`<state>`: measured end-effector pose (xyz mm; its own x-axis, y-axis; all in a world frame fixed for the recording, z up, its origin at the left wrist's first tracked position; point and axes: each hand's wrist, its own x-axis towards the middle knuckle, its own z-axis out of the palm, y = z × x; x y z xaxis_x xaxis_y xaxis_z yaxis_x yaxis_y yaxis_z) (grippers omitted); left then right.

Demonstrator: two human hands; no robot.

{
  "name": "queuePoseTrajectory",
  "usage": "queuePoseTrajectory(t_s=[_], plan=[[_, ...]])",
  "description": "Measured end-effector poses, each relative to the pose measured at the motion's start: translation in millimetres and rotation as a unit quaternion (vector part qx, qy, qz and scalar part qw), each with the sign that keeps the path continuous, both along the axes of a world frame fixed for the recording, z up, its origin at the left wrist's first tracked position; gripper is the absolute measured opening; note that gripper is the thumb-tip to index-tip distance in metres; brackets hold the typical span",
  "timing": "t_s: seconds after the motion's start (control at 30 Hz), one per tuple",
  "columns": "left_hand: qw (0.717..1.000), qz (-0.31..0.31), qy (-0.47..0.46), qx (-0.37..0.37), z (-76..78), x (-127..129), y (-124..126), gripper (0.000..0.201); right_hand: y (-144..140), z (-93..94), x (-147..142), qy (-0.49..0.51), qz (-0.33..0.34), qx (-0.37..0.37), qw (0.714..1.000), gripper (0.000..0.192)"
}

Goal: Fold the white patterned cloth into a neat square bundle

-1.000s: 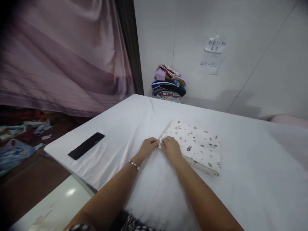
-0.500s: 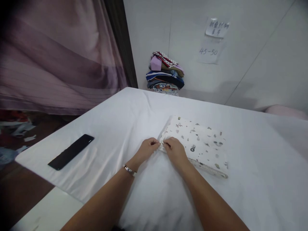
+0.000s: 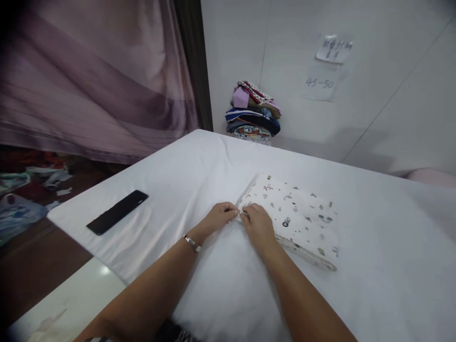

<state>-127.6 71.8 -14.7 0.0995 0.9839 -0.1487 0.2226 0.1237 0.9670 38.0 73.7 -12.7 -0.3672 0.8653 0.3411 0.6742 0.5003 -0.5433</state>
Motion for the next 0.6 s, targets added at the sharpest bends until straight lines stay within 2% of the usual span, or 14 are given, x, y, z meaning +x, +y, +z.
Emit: queuePoseTrajectory(t_s=[0.17,0.27,0.43,0.53,0.6], plan=[[1.000,-0.016,-0.002,-0.002,1.7,-2.5,-0.3,0.019,1.9,-1.9,1.5,0.046,-0.002,-0.007,0.999,0.016],[1.000,-0.007,-0.002,-0.006,3.7,-2.7,-1.4,0.019,-0.2,-0.8,2.6,0.080,-0.013,0.018,0.997,0.019],[1.000,-0.002,0.018,-0.005,5.1,-2.0,-2.1,0.019,-1.6,-0.6,2.2,-0.011,0.040,0.090,0.995,0.019],[1.000,0.000,0.008,-0.011,5.3,-1.9,-2.3,0.019,-0.5,-2.2,1.7,-0.045,0.043,0.087,0.994,0.014],[1.000,-0.012,-0.013,-0.011,6.6,-2.3,-2.8,0.021,-0.2,-3.0,1.7,-0.031,0.029,0.069,0.997,0.012]])
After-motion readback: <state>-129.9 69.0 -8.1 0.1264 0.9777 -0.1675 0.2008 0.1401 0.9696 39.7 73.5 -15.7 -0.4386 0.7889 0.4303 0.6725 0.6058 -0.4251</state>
